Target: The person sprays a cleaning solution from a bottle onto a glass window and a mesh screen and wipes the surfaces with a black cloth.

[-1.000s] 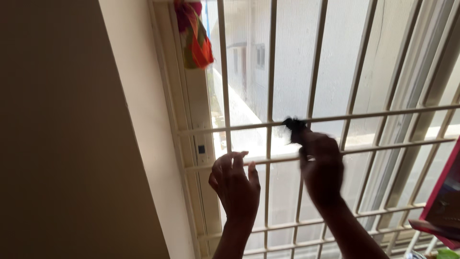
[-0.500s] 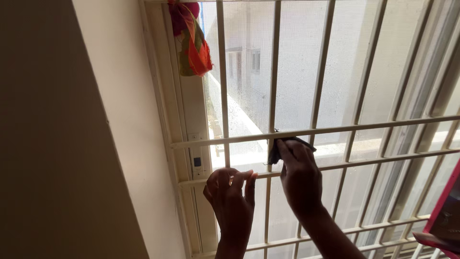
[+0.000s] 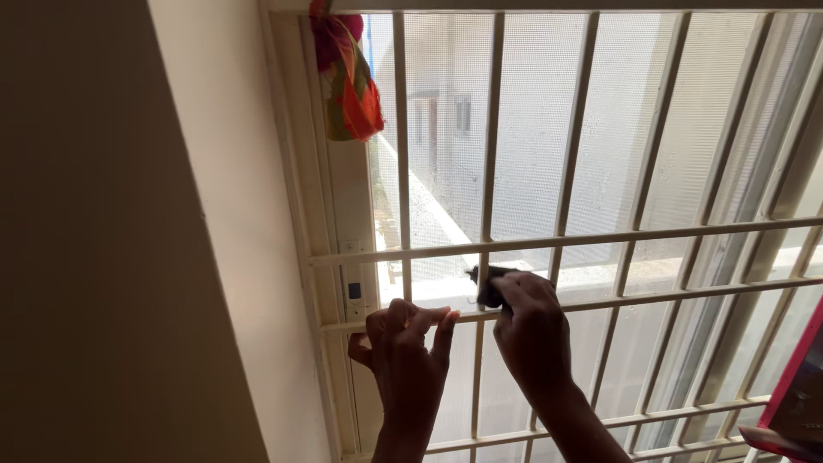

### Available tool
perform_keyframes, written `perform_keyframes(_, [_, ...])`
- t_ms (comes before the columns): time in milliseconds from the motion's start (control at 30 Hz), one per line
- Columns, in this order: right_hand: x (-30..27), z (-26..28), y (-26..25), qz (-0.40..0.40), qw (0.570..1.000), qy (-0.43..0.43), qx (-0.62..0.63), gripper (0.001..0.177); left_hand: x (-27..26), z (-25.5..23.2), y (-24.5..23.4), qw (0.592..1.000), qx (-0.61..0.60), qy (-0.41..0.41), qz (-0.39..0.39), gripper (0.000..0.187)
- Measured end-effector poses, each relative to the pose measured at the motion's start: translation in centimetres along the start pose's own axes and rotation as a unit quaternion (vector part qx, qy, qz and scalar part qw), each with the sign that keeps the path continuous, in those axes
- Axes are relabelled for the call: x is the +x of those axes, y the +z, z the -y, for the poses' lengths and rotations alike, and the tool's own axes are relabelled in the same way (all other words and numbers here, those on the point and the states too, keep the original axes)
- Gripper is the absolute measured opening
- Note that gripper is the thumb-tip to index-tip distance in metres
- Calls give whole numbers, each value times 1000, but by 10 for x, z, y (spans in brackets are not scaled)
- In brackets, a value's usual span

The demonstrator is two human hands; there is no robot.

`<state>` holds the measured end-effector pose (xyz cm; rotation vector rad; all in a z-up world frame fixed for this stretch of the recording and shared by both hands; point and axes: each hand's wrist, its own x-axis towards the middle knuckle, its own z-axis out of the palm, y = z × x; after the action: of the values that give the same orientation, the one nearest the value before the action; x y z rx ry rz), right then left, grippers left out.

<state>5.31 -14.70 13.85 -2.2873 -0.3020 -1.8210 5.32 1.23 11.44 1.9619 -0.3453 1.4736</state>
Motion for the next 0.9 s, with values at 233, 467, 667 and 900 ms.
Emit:
perform_keyframes(233, [41,-4,-45,41,951,300,69,24,5,3,-1,1000,-5,-12,27,18])
perform_keyframes(467, [81,5,-15,-85,994,-70,-17,29,1,7,2,1000,3,-5,30,20])
perform_keyframes(667, [84,-17,-22,57,993,36,98,29,0,7,5,1000,2,-3,23,20])
perform_keyframes(900, [125,12,-36,19,873,275,403,33,3,5,5,1000,5,-6,9,20])
